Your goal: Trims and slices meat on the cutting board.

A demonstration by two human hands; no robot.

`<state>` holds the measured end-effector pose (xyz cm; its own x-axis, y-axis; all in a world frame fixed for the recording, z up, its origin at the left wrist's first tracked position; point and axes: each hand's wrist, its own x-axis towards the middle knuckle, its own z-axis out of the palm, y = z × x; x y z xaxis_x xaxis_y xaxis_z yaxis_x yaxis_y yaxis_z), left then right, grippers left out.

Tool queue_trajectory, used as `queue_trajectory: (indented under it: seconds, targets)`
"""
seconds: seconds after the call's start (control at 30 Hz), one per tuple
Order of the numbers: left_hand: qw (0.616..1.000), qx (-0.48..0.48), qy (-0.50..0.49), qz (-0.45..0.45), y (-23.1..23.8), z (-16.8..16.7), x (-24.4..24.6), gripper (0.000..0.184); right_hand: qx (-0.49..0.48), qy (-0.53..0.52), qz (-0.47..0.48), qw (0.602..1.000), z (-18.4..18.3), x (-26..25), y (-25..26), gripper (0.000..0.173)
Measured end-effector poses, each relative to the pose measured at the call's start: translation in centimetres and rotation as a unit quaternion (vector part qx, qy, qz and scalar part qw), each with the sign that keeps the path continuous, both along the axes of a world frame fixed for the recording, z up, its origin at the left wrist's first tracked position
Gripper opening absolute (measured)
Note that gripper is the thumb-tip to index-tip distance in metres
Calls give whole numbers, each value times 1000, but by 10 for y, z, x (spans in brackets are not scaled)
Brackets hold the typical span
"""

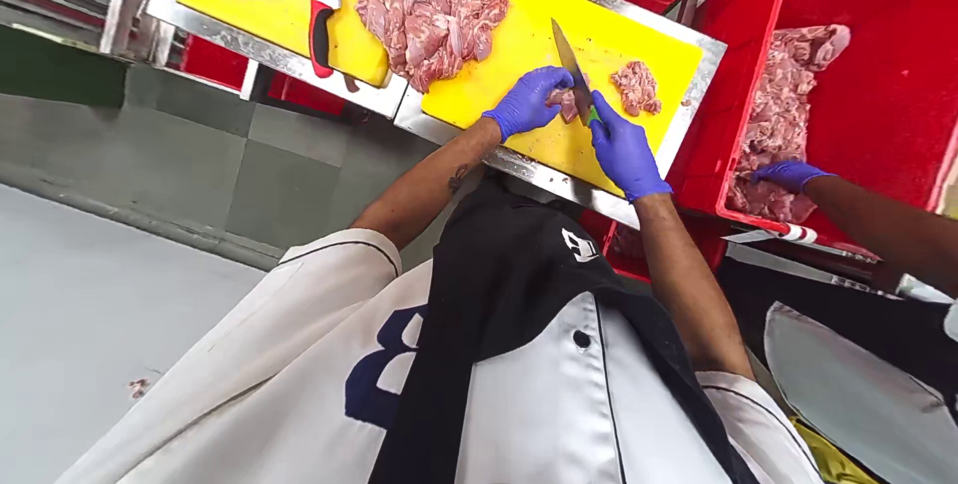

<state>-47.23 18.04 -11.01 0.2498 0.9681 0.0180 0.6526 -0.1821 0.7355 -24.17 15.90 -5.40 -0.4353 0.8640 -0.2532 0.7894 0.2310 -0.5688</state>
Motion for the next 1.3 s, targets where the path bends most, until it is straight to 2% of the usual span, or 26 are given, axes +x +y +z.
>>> queue_trajectory:
  seconds: [0.1,0.17,0.23,0.3,0.33,0.4,0.47,0.53,0.6,0.67,0.7,0.77,0.83,0.9,0.93,1.0,1.07,1.1,1.17,1.23,1.3]
  targets:
    - [992,-51,-90,77,16,6,-19,37,-4,73,-39,997,21,21,-4,50]
    - [984,-68,-146,82,30,8,-21,42,-25,126,-71,989,33,33,-10,51]
    - [992,-65,-103,-20,44,13,-13,58,-33,162,-96,982,39,39,-12,51]
    - [982,-36,39,-181,49,16,5,73,-40,181,-116,976,40,44,-14,51]
    - [965,-10,111,-238,47,17,15,74,-45,187,-125,973,40,47,-16,51]
    - [935,11,197,-293,37,25,27,68,-49,199,-142,969,38,52,-22,50]
    - [923,0,223,-315,34,32,25,54,-53,210,-164,962,35,58,-31,50]
    - [932,-22,182,-314,40,37,17,37,-61,214,-190,956,33,66,-43,50]
    - [955,-44,90,-279,57,41,9,26,-60,224,-214,949,31,72,-52,51]
    - [969,-70,-2,-236,66,47,11,29,-59,231,-234,943,28,80,-61,51]
    - [970,-73,-17,-230,67,48,17,33,-60,233,-243,940,28,83,-65,51]
    - [958,-68,51,-273,58,42,36,41,-59,239,-259,934,25,87,-72,51]
    - [927,-20,172,-334,35,28,57,36,-62,241,-263,932,22,89,-77,51]
    - [892,-21,220,-395,17,30,66,31,-61,242,-267,931,21,88,-81,52]
    - [880,-39,208,-426,13,36,66,29,-61,246,-271,929,20,88,-84,52]
    - [885,-89,105,-444,19,51,64,28,-69,258,-280,922,20,88,-90,53]
    - [915,-113,-36,-386,43,73,55,29,-73,268,-283,918,19,88,-91,54]
    - [939,-89,-93,-319,61,83,47,31,-73,270,-282,918,17,87,-91,54]
    - [986,22,-127,-108,103,91,30,44,-78,267,-276,920,14,87,-91,53]
    - [986,87,-95,108,141,98,5,51,-78,260,-263,926,12,86,-89,52]
    - [962,110,-143,207,156,107,-29,43,-74,245,-253,933,10,83,-86,52]
